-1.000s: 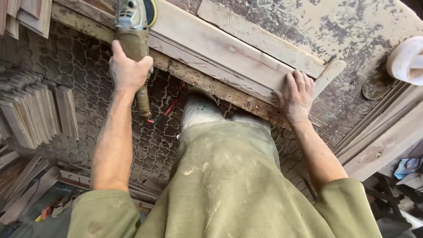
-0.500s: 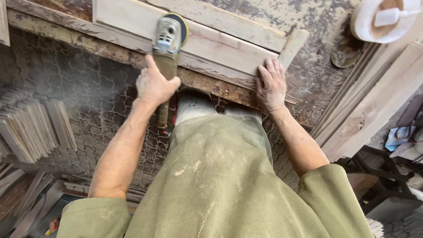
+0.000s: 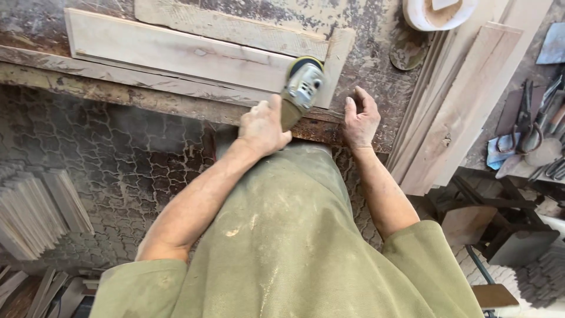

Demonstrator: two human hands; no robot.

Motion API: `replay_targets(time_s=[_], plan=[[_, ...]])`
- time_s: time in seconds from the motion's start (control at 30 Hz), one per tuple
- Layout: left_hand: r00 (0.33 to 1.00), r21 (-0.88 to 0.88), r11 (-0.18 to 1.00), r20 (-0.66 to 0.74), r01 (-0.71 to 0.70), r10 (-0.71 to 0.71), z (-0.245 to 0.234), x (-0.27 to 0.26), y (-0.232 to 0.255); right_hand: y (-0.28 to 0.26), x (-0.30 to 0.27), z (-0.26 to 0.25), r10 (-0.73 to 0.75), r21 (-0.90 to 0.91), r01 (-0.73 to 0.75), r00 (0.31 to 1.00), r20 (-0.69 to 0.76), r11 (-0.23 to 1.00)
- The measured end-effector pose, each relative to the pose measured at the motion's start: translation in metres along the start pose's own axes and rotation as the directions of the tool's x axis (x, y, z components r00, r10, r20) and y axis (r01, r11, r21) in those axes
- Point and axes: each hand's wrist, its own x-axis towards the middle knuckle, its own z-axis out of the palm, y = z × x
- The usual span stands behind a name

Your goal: The recorder is sanding wooden planks using an angle grinder and applying filler or glue to cracks in the wood.

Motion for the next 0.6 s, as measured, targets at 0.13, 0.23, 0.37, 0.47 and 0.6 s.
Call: replay_targets(time_s=[0.13,0.23,0.37,0.47,0.6], plan=[[0.992,-0.018,0.999,-0.119,-0.044,0.042,-0.001,-0.004,-0.021,-0.008,0.009,0.026,0.071,-0.055,-0.070,0.997,0.025,0.996],[0.983,-0.071,0.997,-0.183,-0.015,0.002,-0.004,-0.008,-0.062,0.006,0.023,0.040,0.021,-0.272,-0.007,0.999,0.049,0.962],[0.947,-0.260,0.928,-0.107,0.268,-0.303,-0.033,-0.029,-0.146,0.001,0.050,0.066,0.172,-0.508,-0.090,0.978,0.117,0.857],[0.876,-0.417,0.829,-0.138,0.372,-0.462,-0.062,-0.051,-0.212,-0.038,0.065,0.071,0.351,-0.540,-0.252,0.932,0.087,0.803],[0.812,-0.566,0.720,-0.144,0.401,-0.566,-0.083,-0.064,-0.283,-0.070,0.077,0.066,0.493,-0.547,-0.383,0.868,0.062,0.744]])
